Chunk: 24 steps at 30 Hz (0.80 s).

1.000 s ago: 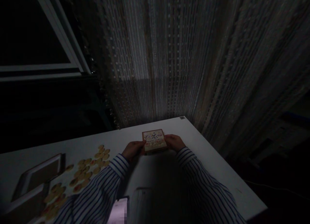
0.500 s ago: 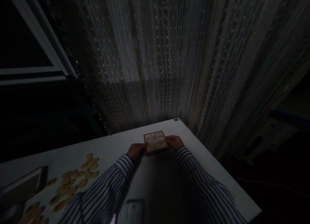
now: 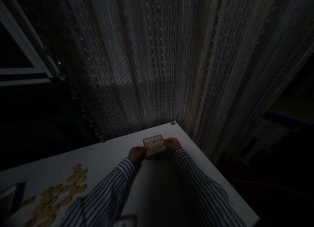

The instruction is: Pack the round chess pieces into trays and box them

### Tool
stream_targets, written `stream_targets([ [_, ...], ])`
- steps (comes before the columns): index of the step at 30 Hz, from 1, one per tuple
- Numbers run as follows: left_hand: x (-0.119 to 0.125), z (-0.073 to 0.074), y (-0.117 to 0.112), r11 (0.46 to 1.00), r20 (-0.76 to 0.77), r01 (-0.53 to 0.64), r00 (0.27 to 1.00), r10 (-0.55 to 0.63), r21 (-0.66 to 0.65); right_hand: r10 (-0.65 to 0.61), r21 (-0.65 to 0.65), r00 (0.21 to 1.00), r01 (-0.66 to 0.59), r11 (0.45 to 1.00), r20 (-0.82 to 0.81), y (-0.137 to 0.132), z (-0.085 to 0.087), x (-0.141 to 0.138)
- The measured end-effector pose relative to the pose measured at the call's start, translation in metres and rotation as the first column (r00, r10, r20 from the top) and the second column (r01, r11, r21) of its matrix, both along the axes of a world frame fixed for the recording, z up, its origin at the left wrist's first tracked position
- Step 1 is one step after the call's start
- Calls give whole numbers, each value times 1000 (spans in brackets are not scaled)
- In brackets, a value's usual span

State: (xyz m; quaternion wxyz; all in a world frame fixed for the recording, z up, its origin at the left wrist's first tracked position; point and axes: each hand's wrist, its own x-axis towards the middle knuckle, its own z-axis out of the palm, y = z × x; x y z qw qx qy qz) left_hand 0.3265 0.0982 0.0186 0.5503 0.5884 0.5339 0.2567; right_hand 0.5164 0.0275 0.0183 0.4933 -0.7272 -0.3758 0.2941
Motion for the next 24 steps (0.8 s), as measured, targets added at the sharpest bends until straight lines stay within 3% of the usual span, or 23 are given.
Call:
stream_targets([
  [12, 11, 2, 18, 989, -250, 19, 968, 18, 145, 18, -40, 996, -14, 999, 89, 13, -16, 16],
  [24, 16, 9, 26, 958, -413, 198, 905, -97, 208, 23, -56, 992, -16, 998, 128, 17, -17, 20],
])
